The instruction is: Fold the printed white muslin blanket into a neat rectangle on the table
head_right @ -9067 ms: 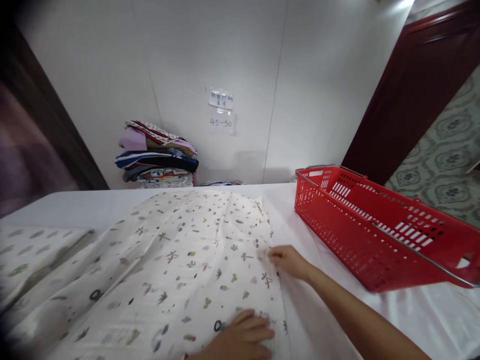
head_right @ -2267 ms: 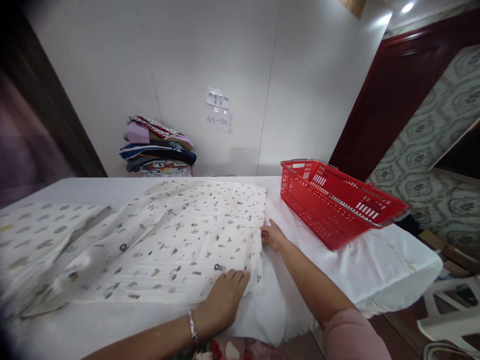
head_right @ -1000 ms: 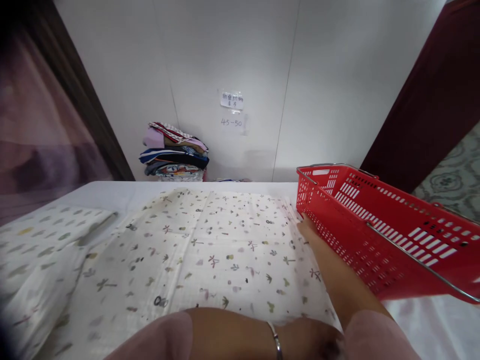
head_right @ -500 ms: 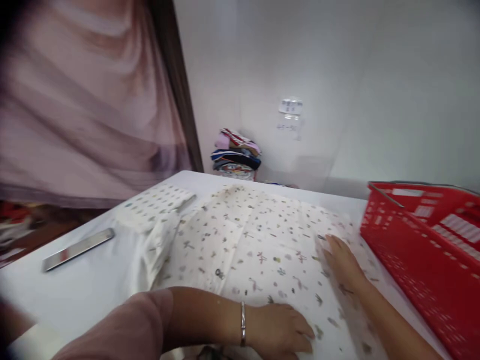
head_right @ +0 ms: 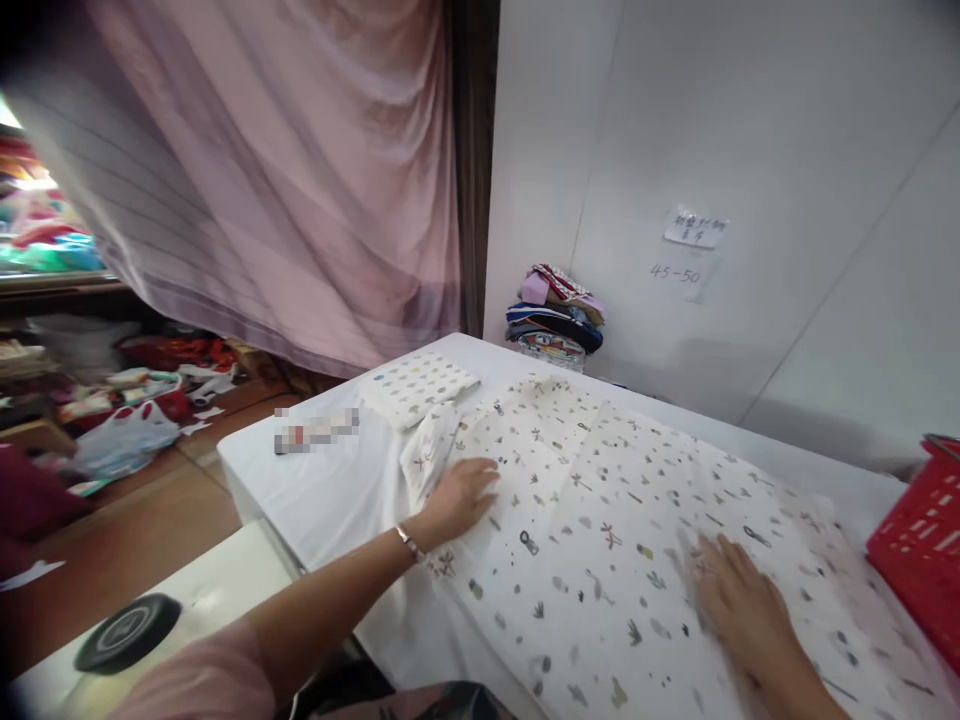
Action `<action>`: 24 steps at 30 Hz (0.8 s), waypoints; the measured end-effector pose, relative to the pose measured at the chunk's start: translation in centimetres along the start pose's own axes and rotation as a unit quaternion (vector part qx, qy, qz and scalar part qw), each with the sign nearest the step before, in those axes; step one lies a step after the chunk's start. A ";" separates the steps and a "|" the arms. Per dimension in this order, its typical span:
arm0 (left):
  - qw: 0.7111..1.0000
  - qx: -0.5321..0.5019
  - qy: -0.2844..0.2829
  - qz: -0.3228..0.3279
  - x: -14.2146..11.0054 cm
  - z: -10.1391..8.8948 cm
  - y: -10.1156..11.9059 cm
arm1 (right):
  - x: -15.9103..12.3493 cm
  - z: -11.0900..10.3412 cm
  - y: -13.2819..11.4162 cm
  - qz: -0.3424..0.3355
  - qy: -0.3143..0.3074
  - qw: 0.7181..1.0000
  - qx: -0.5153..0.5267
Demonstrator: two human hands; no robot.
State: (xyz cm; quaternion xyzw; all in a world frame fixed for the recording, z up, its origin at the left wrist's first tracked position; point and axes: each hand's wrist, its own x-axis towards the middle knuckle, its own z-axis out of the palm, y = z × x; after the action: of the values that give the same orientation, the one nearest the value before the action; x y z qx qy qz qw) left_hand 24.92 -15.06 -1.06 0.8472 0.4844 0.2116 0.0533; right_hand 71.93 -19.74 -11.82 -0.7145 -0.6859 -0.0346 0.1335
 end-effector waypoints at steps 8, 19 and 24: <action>0.932 0.039 0.067 -0.354 -0.3 -2.2 -9.5 | -1.1 1.4 -1.5 -0.013 -0.034 0.999 -0.018; 0.866 -0.274 0.068 -0.412 3.9 -2.2 -12.3 | -0.8 0.5 -2.9 0.009 -0.008 1.000 -0.011; 0.878 -0.318 0.147 -0.325 7.1 -3.1 -7.4 | -0.8 0.4 -3.0 0.021 -0.006 1.000 0.002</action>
State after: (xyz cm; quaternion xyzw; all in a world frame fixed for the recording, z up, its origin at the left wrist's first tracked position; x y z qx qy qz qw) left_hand 20.84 -5.54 1.73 0.5386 0.6411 0.4475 0.3141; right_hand 68.91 -20.39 -11.94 -0.7286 -0.6716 -0.0266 0.1315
